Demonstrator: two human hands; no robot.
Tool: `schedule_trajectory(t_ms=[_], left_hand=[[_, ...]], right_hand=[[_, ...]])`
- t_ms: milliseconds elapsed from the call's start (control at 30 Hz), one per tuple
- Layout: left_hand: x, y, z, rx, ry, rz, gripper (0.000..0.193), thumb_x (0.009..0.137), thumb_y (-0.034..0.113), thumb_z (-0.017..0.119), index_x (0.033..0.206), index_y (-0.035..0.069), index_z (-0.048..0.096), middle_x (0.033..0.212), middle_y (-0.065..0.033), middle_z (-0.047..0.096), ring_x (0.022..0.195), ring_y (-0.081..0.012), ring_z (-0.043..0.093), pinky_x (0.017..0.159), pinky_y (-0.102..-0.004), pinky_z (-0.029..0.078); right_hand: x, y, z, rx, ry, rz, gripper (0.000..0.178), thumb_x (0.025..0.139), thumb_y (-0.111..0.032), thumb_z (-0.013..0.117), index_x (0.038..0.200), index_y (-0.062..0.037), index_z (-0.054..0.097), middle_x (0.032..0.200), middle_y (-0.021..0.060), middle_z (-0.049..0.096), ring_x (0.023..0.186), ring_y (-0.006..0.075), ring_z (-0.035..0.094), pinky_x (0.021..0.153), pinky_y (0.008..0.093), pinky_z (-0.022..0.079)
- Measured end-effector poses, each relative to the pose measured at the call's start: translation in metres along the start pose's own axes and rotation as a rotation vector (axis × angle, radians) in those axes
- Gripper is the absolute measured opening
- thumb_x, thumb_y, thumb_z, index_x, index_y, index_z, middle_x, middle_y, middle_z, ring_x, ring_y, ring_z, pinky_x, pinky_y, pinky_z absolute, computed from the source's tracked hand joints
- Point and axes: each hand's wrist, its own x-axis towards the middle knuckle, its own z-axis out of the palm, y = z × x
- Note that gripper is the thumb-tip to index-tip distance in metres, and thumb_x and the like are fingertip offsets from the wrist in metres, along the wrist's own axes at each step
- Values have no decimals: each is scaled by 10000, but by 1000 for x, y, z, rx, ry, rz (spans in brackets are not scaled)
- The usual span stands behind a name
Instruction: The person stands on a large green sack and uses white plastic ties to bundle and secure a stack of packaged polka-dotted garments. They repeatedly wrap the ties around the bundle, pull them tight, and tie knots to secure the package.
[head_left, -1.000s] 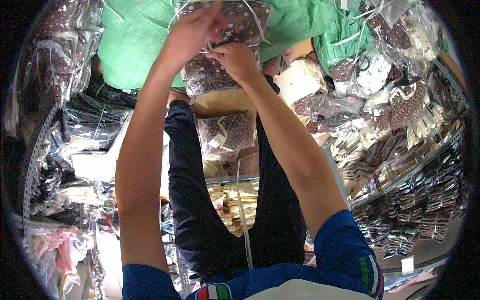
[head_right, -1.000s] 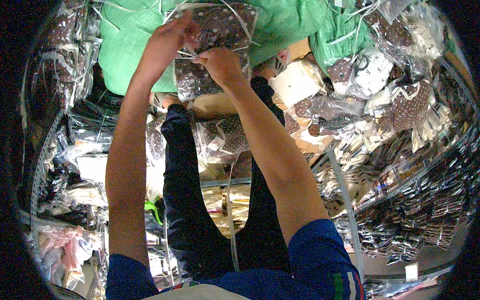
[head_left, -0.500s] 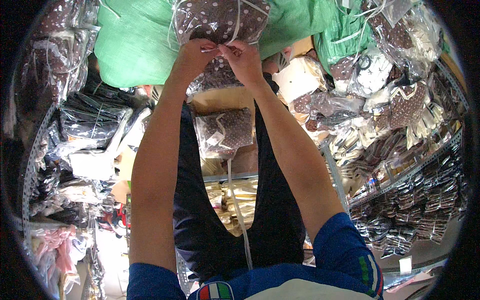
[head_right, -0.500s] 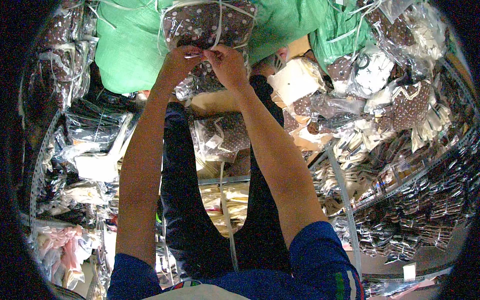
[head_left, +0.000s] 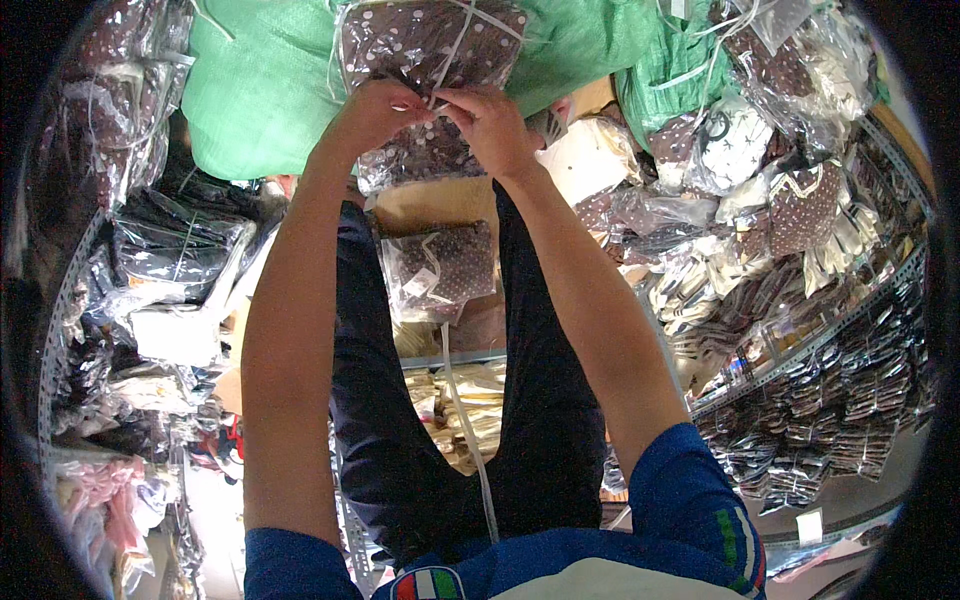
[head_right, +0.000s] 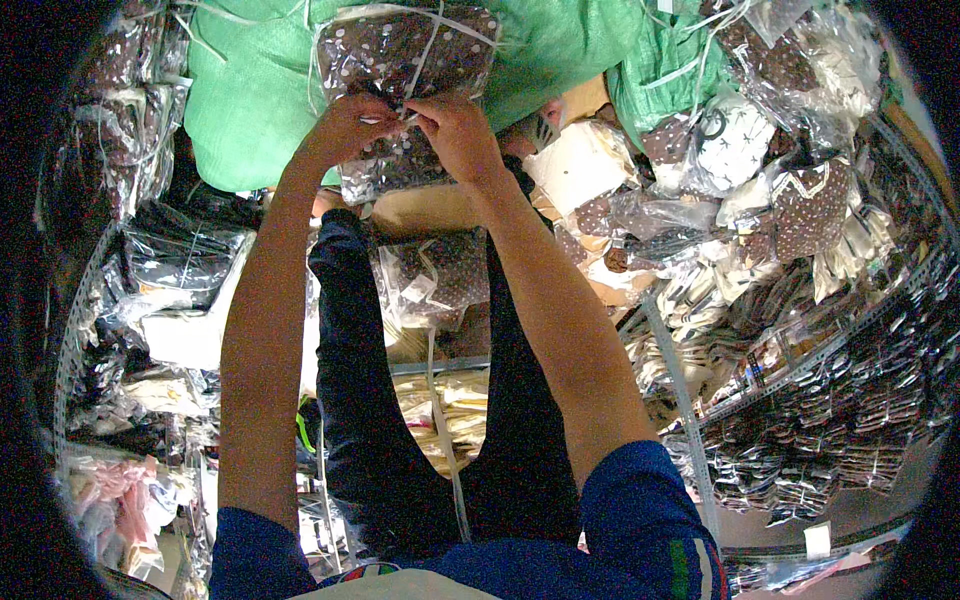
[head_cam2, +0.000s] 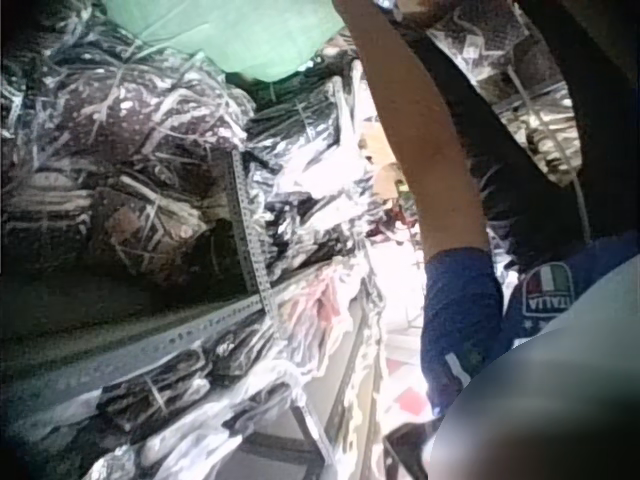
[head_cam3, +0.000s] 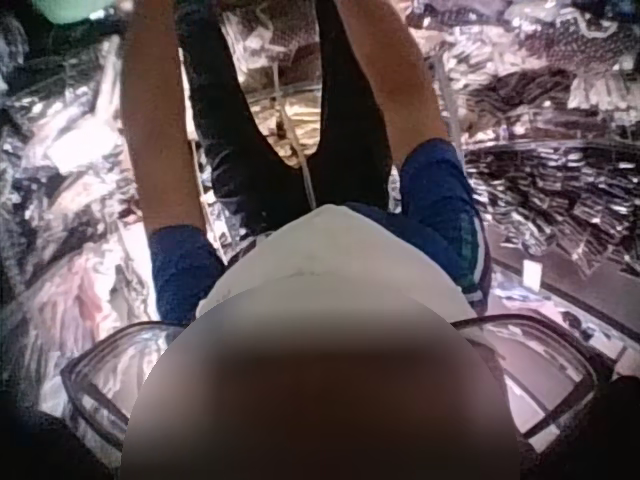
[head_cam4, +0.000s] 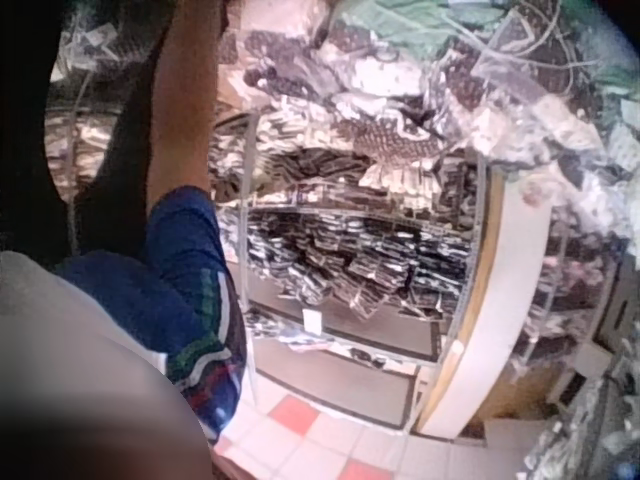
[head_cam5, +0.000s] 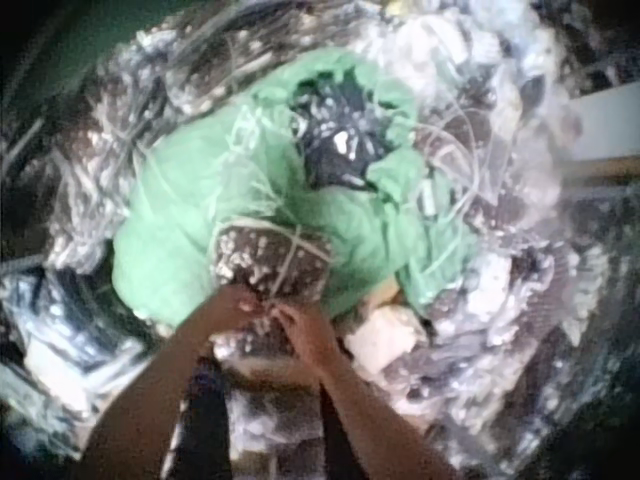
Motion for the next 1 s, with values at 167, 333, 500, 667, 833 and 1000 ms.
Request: schedule_trajectory(t_ms=[167,333,500,667,833,1000], left_hand=[[-5,6,4,11,39,25,263,769,286,737,853,38,712,859,-117,682,789,-273,657,735,-371,514],[-13,9,4,217,136,199,165,793,221,699,863,74,724,837,-108,648,832,-277,621,761,-379,493],[-18,10,7,277,194,139,136,804,204,677,873,100,731,810,-106,617,854,-284,598,756,-398,476],[-19,-5,3,310,270,117,146,805,220,680,883,109,732,814,-117,623,794,-297,611,718,-404,479],[-32,-21,-8,284,339,64,205,806,274,695,924,110,726,834,-133,643,763,-292,628,693,-384,494],[-32,10,0,99,314,-16,292,802,319,716,984,90,713,848,-159,646,760,-284,649,673,-368,499]], right_hand=[[-2,8,0,-118,-139,-42,126,813,-175,682,904,-88,698,859,129,659,801,324,616,705,415,501],[6,-2,-7,42,-653,271,269,808,-311,711,837,-46,682,657,139,609,612,269,598,606,396,473],[-6,-7,-6,58,-284,297,332,857,-320,676,789,1,624,601,118,576,563,196,587,564,354,460],[-21,16,9,269,-3,344,234,837,-188,697,977,-30,597,709,66,606,629,160,594,597,321,485],[-28,19,-9,148,-60,314,274,802,-129,717,1029,-63,579,745,54,598,716,149,604,643,305,493],[-21,-7,7,94,52,284,335,766,-172,755,1031,-57,585,818,74,611,723,180,614,666,318,508]])
